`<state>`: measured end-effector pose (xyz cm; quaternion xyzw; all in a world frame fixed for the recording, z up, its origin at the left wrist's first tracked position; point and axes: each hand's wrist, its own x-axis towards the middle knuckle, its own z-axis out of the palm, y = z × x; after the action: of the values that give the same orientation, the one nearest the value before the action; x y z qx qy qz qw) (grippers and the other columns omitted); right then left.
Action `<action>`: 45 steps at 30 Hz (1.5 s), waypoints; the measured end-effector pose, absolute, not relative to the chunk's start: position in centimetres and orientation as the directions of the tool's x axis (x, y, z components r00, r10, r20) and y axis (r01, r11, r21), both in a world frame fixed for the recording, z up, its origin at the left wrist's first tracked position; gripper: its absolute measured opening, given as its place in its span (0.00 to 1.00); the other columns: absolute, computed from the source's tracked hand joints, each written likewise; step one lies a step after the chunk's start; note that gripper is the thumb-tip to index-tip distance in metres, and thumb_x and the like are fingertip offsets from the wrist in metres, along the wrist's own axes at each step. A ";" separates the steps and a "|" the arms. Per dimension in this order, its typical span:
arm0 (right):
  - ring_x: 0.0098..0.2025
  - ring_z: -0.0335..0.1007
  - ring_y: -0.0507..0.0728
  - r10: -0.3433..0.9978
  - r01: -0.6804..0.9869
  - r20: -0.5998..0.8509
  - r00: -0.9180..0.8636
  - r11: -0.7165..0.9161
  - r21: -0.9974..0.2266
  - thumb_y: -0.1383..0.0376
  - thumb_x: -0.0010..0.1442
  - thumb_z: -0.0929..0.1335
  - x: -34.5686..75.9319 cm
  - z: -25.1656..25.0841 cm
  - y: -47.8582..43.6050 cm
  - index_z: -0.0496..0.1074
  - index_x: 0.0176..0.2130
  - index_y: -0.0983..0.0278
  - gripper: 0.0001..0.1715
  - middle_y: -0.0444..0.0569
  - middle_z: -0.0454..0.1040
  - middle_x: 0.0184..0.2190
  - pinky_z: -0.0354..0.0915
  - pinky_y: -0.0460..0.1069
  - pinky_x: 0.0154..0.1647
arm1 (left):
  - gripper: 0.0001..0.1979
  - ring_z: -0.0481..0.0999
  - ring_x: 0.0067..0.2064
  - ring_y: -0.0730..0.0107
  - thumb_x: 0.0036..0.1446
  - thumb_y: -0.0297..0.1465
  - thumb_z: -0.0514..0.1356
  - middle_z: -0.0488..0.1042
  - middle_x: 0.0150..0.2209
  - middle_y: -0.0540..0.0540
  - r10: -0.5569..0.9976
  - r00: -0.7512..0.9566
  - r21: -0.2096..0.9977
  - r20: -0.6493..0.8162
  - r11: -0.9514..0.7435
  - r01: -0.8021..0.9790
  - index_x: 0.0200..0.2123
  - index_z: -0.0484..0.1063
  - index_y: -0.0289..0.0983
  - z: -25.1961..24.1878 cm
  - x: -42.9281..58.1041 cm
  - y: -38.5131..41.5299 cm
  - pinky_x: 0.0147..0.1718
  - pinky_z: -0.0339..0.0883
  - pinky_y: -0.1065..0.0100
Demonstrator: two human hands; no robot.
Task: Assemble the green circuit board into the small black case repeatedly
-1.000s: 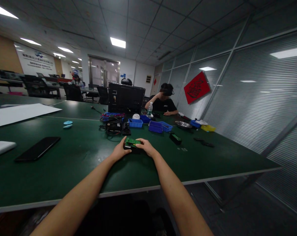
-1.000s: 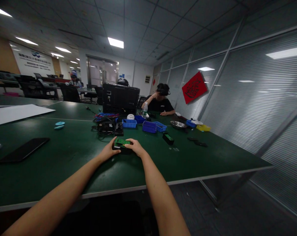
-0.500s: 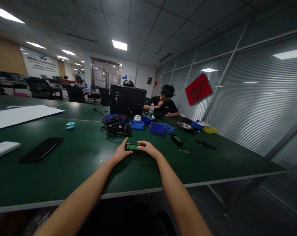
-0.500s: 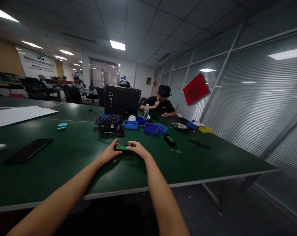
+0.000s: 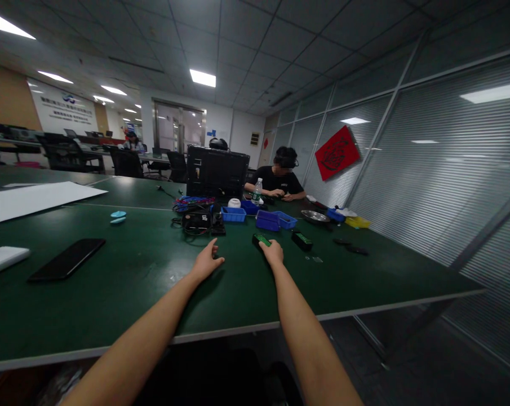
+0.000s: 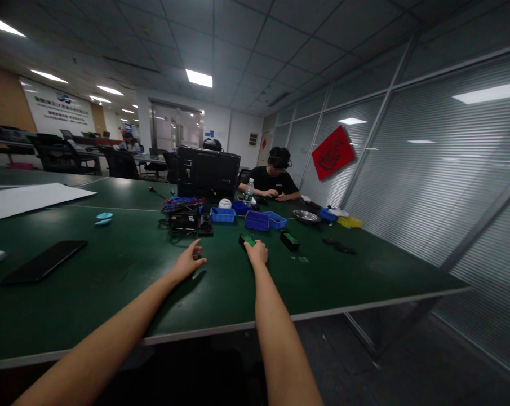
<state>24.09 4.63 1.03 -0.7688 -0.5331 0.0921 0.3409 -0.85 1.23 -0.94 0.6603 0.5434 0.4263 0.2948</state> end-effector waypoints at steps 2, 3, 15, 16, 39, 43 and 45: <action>0.44 0.65 0.66 0.848 0.750 0.234 0.475 -0.251 -0.612 0.49 0.53 0.59 24.8 0.8 4.8 0.68 0.46 0.70 0.32 0.63 0.69 0.42 0.59 0.54 0.38 | 0.37 0.69 0.47 0.67 0.42 0.29 0.62 0.68 0.48 0.42 0.969 0.049 0.848 0.241 -0.235 0.476 0.57 0.53 0.38 -0.9 -0.9 1.2 0.46 0.63 0.68; 0.44 0.65 0.66 0.838 0.752 0.239 0.491 -0.269 -0.602 0.50 0.55 0.58 25.0 0.7 4.8 0.69 0.45 0.71 0.31 0.64 0.69 0.42 0.59 0.54 0.38 | 0.37 0.69 0.47 0.67 0.42 0.30 0.62 0.68 0.48 0.42 0.969 0.049 0.845 0.242 -0.235 0.481 0.57 0.53 0.38 -0.9 -0.9 1.2 0.46 0.63 0.68; 0.44 0.65 0.62 0.858 0.819 0.315 0.405 -0.187 -0.543 0.59 0.53 0.62 23.0 0.7 4.4 0.65 0.47 0.67 0.23 0.60 0.67 0.42 0.58 0.52 0.41 | 0.35 0.71 0.45 0.67 0.42 0.30 0.62 0.70 0.46 0.42 0.969 0.050 0.849 0.241 -0.235 0.474 0.56 0.56 0.37 -0.7 -0.8 1.0 0.46 0.63 0.67; 0.43 0.65 0.61 0.865 0.831 0.329 0.379 -0.162 -0.531 0.60 0.52 0.63 22.7 0.6 4.4 0.65 0.47 0.66 0.23 0.58 0.67 0.42 0.58 0.51 0.41 | 0.35 0.71 0.45 0.67 0.42 0.30 0.61 0.70 0.46 0.42 0.969 0.050 0.848 0.240 -0.235 0.474 0.55 0.56 0.37 -0.7 -0.8 0.9 0.46 0.63 0.67; 0.48 0.57 0.63 0.907 0.950 0.418 0.044 0.092 -0.299 0.54 0.47 0.68 17.5 1.2 1.9 0.59 0.49 0.63 0.31 0.57 0.60 0.48 0.57 0.54 0.42 | 0.32 0.71 0.44 0.68 0.45 0.31 0.59 0.71 0.44 0.43 0.956 0.076 0.804 0.282 -0.279 0.525 0.55 0.57 0.36 -1.1 -0.8 1.3 0.44 0.64 0.69; 0.49 0.57 0.60 0.905 0.904 0.425 0.017 0.168 -0.394 0.50 0.54 0.61 16.8 1.2 1.7 0.62 0.48 0.61 0.25 0.54 0.61 0.48 0.57 0.52 0.43 | 0.31 0.72 0.43 0.69 0.45 0.30 0.59 0.71 0.44 0.43 0.957 0.076 0.793 0.282 -0.277 0.542 0.54 0.57 0.36 -1.1 -0.8 1.3 0.44 0.64 0.69; 0.48 0.59 0.58 0.900 0.852 0.427 0.085 0.156 -0.500 0.53 0.58 0.57 17.2 1.2 2.2 0.63 0.48 0.62 0.23 0.53 0.63 0.47 0.57 0.51 0.44 | 0.30 0.72 0.43 0.69 0.45 0.30 0.59 0.71 0.44 0.43 0.957 0.072 0.793 0.283 -0.275 0.543 0.54 0.58 0.35 -1.1 -0.8 1.3 0.45 0.63 0.69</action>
<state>17.22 2.24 1.20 -0.6485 -0.6753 0.0348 0.3495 -0.76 1.26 -1.06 0.6868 0.5458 0.4074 0.2538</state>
